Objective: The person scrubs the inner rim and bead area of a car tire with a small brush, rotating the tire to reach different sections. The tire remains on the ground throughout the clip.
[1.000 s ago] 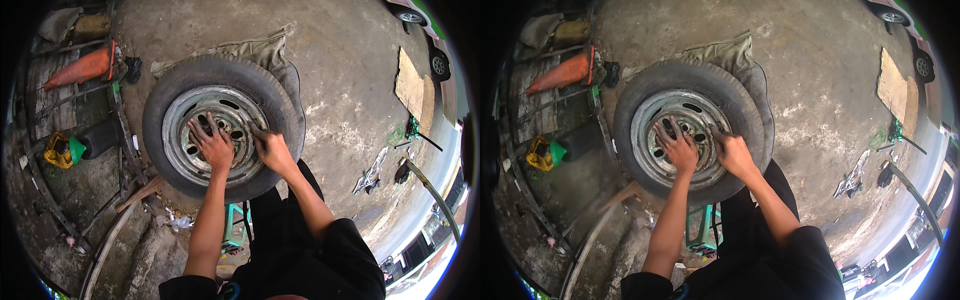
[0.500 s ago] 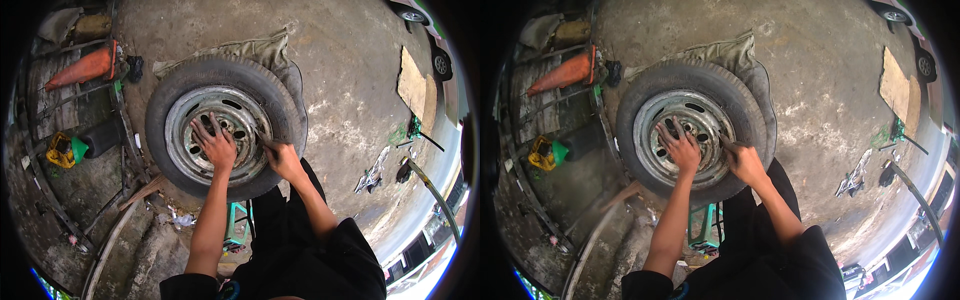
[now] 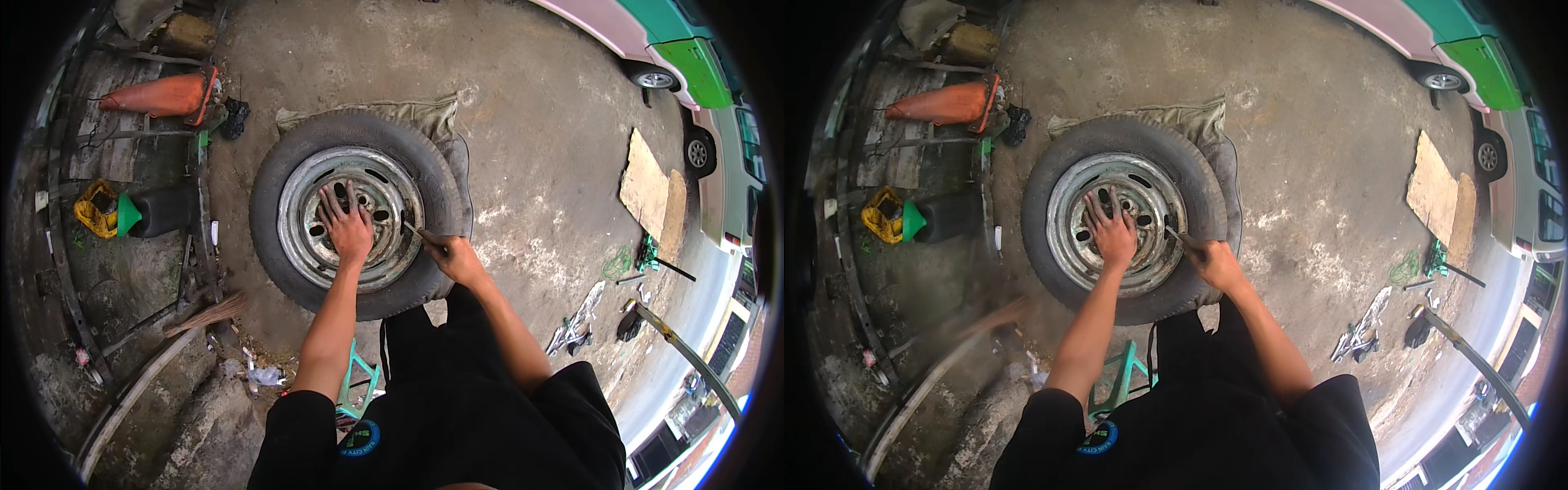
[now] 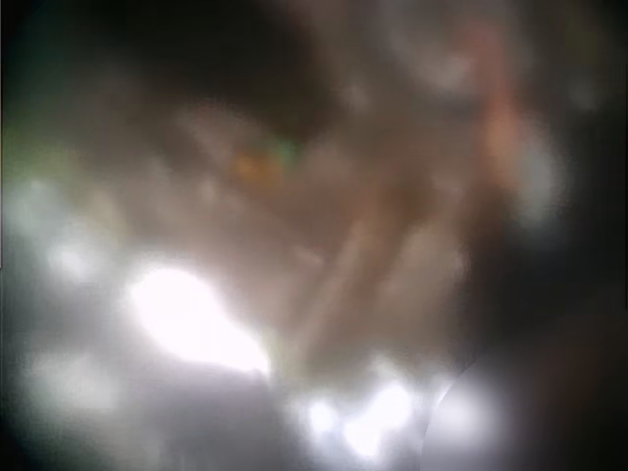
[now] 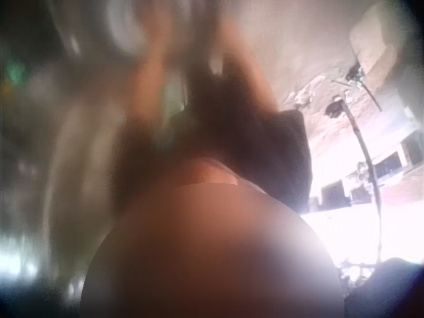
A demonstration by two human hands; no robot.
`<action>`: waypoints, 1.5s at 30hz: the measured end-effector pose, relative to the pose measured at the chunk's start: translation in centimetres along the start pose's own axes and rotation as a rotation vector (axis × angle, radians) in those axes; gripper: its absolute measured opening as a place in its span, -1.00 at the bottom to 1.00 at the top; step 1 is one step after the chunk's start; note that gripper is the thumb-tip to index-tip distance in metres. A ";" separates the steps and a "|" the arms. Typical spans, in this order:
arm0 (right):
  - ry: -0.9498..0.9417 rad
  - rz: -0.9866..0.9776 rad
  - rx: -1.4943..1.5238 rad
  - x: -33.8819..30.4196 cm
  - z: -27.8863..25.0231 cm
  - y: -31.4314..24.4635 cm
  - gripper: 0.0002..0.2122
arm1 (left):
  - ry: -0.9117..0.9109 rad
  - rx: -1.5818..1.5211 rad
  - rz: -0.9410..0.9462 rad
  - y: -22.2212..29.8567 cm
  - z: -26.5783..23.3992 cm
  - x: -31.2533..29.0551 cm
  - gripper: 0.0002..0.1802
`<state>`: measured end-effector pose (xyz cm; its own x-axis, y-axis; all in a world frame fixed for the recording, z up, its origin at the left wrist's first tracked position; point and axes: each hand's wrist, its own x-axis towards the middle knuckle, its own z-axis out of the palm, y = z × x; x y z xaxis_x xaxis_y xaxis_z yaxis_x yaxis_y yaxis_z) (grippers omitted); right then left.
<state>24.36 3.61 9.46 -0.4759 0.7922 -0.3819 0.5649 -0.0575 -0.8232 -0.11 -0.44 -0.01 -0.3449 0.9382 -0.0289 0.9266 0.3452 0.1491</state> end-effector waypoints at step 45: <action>-1.185 -0.707 -0.635 13.2 -0.9 -6.5 -0.70 | 0.954 -1.453 -1.397 19.5 3.1 -13.3 -0.71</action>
<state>15.00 14.97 10.12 -0.8407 -0.4045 -0.3600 0.0360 0.6215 -0.7826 22.98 -6.13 0.17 -0.8522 -0.2508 -0.4592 -0.4519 -0.0895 0.8876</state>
